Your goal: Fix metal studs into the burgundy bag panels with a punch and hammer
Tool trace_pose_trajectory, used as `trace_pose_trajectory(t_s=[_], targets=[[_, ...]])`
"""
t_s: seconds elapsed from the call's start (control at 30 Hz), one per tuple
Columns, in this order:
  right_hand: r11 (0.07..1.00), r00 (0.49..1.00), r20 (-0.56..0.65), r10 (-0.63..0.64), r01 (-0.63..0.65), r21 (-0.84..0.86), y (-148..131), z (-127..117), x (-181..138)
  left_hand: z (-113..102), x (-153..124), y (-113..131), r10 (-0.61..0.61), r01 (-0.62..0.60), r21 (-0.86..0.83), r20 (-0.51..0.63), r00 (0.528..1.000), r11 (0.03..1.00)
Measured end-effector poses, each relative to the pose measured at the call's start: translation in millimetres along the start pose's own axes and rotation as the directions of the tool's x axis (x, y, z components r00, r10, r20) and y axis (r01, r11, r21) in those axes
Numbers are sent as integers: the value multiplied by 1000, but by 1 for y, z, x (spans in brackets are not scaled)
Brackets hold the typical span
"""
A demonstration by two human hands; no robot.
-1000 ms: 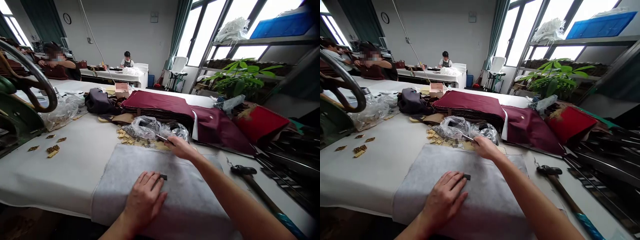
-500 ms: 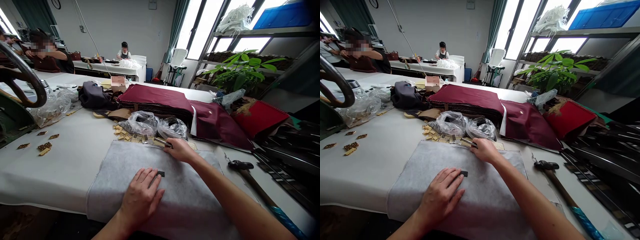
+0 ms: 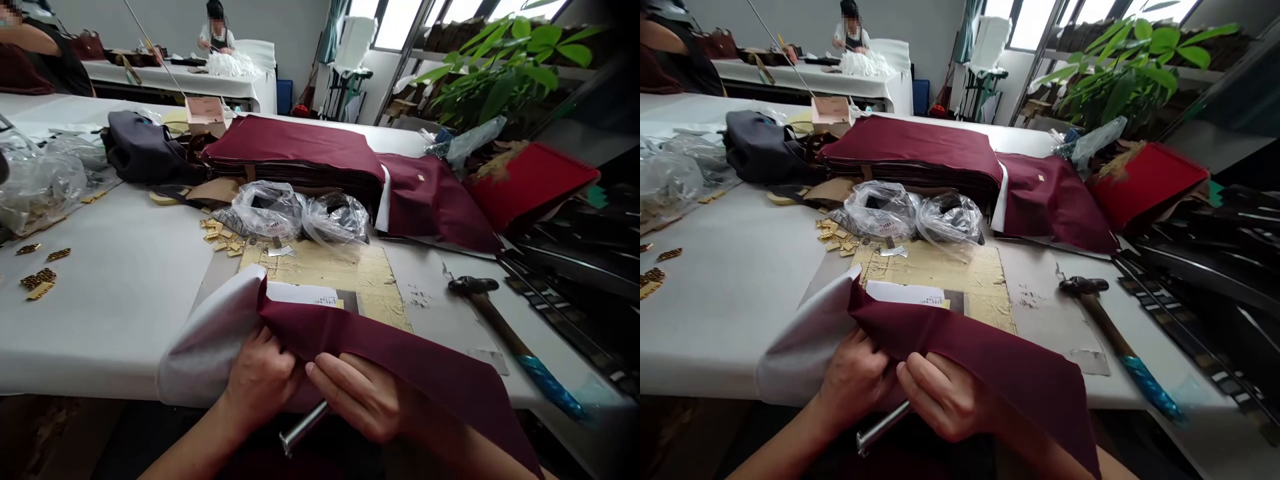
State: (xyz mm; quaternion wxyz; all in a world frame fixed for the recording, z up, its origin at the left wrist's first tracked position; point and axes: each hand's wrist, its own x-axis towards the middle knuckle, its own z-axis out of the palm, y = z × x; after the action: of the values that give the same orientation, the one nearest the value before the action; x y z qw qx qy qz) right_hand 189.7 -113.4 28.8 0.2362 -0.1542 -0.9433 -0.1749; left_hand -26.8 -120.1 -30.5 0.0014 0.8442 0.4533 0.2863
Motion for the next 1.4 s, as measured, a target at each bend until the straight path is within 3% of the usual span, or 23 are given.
trace_pose_trajectory(t_s=[0.1, 0.17, 0.23, 0.27, 0.3, 0.33, 0.37, 0.43, 0.47, 0.5, 0.53, 0.6, 0.67, 0.77, 0.93, 1.07, 1.1, 1.2, 1.27, 1.4], targets=[[999, 1000, 11, 20, -21, 39, -4, -5, 0, -1, 0, 0, 8, -8, 23, 1, 1000, 1000], [984, 995, 59, 81, -90, 154, 2, -4, 1, -1, 2, 1, 7, -7, 10, -7, 1000, 1000], [920, 965, 80, 250, -262, 291, 22, 2, 2, 0, 5, 1, 15, -15, -7, -9, 1000, 1000], [853, 916, 78, 394, -395, 341, 38, 8, 3, 0, 6, 1, 23, -23, -11, -11, 1000, 1000], [749, 825, 61, 562, -539, 385, 57, 13, 3, 0, 7, 1, 31, -32, -10, -15, 999, 999], [601, 680, 34, 733, -670, 435, 79, 19, 3, 1, 7, 1, 38, -38, -4, -21, 999, 999], [426, 501, 15, 866, -752, 504, 101, 23, 2, 1, 7, 1, 42, -42, 4, -33, 999, 999], [62, 142, 57, 988, -714, 697, 136, 27, 0, 1, 7, 2, 33, -33, 17, -53, 998, 999], [-76, 19, 111, 994, -622, 780, 146, 26, -1, 2, 7, 2, 29, -27, 21, -58, 998, 999], [-192, -54, 192, 980, -515, 835, 149, 25, -2, 2, 7, 2, 24, -23, 21, -61, 998, 999], [-288, -77, 283, 956, -419, 861, 144, 23, -3, 2, 7, 3, 23, -21, 20, -63, 998, 1000], [-455, -17, 472, 882, -294, 841, 120, 21, -4, 2, 7, 2, 20, -20, 14, -62, 998, 1000], [-580, 99, 618, 780, -259, 773, 86, 22, -2, 2, 7, 2, 17, -17, 8, -58, 998, 1000], [-645, 229, 699, 677, -272, 714, 45, 29, 6, 2, 6, 1, 20, -19, 10, -38, 999, 1000], [-702, 237, 702, 672, -100, 706, 30, 36, 19, 0, 7, 1, 31, -31, 34, 3, 1000, 999], [-728, 325, 723, 610, -130, 673, 29, 35, 21, -2, 7, 1, 40, -41, 43, 27, 999, 998], [-717, 309, 716, 626, -131, 684, 29, 36, 22, -2, 7, 0, 42, -43, 41, 30, 999, 998], [-683, 201, 684, 702, -84, 726, 31, 38, 22, -2, 6, -1, 42, -43, 36, 31, 999, 998], [-696, 183, 695, 695, -72, 715, 33, 39, 22, -1, 6, -1, 44, -44, 31, 21, 999, 999], [-708, 333, 719, 611, -176, 684, 34, 37, 16, 0, 7, -1, 49, -48, 20, -10, 999, 999]])
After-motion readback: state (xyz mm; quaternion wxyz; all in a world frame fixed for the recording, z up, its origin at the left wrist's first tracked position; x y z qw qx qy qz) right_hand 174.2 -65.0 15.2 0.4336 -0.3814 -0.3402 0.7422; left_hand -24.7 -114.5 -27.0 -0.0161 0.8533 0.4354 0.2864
